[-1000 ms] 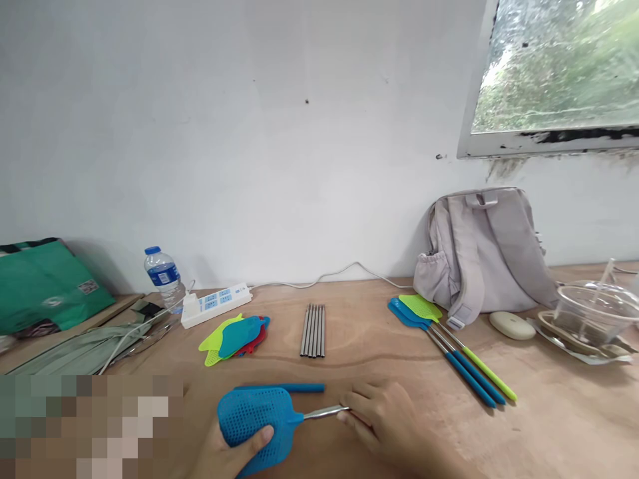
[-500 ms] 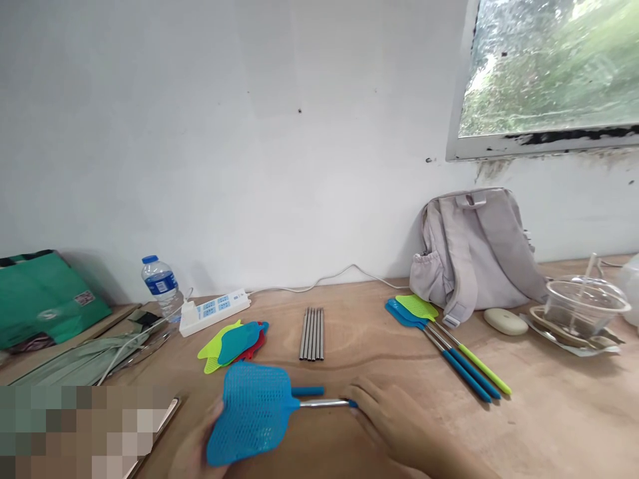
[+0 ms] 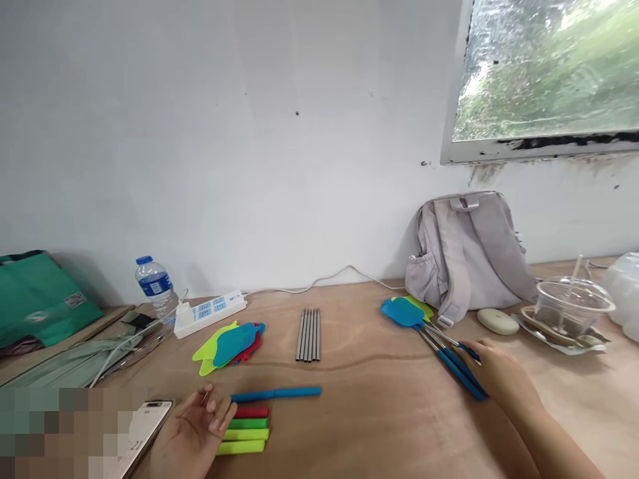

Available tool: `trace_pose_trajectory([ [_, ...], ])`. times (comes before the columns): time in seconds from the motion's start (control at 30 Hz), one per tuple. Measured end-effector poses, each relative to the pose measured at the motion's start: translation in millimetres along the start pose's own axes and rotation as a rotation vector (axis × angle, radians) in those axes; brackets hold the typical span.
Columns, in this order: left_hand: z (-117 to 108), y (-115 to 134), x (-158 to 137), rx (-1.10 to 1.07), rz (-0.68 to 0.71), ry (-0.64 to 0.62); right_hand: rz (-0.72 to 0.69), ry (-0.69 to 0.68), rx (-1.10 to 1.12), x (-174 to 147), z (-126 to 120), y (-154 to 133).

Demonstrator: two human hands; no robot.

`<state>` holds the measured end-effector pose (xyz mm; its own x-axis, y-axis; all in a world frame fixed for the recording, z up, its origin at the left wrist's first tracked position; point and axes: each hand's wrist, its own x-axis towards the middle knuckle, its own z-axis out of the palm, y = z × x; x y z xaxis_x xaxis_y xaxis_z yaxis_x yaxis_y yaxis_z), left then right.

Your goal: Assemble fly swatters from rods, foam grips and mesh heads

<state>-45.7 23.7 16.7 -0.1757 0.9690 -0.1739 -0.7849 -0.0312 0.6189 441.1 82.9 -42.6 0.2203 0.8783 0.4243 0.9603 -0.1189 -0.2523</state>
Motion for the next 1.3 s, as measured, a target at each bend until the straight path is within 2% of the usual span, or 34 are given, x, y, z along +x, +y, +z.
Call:
trace_pose_trajectory([
  [0.2,-1,2,0,0.01,0.011,-0.006,0.102,-0.119,0.015,4,11,15],
  [0.3,-2,2,0,0.053,0.025,-0.005,0.057,0.025,-0.045,3,3,0],
  [0.37,-3,1,0,0.115,0.055,-0.032,-0.093,0.173,-0.024,-2,-3,-24],
  [0.43,-6,-2,1,0.237,0.117,-0.061,-0.297,0.223,0.123,-13,-6,-59],
  [0.5,-9,-6,2,0.444,0.208,-0.045,-0.451,0.123,0.285,-26,-4,-99],
  [0.53,-10,-8,2,0.574,0.258,-0.024,-0.501,0.019,0.355,-34,0,-118],
  [0.63,-12,-13,0,0.982,0.401,-0.025,-0.588,-0.241,0.5,-47,16,-170],
  [0.7,-11,-17,-2,1.218,0.479,-0.118,-0.595,-0.301,0.562,-45,29,-195],
  [0.83,-6,-28,-7,1.623,0.712,-0.358,-0.61,-0.314,0.648,-23,45,-227],
  [0.93,-3,-40,-10,1.841,0.966,-0.441,-0.647,-0.34,0.606,-8,47,-239],
  [1.07,-2,-61,-14,1.965,1.229,-0.495,-0.694,-0.374,0.468,-2,46,-246],
  [1.13,0,-72,-13,2.018,1.253,-0.488,-0.706,-0.369,0.4,-3,46,-248],
  [1.2,3,-84,-9,2.077,1.21,-0.428,-0.673,-0.35,0.331,-3,47,-247],
  [1.3,6,-100,0,2.161,1.148,-0.29,-0.527,-0.346,0.272,-2,51,-239],
])
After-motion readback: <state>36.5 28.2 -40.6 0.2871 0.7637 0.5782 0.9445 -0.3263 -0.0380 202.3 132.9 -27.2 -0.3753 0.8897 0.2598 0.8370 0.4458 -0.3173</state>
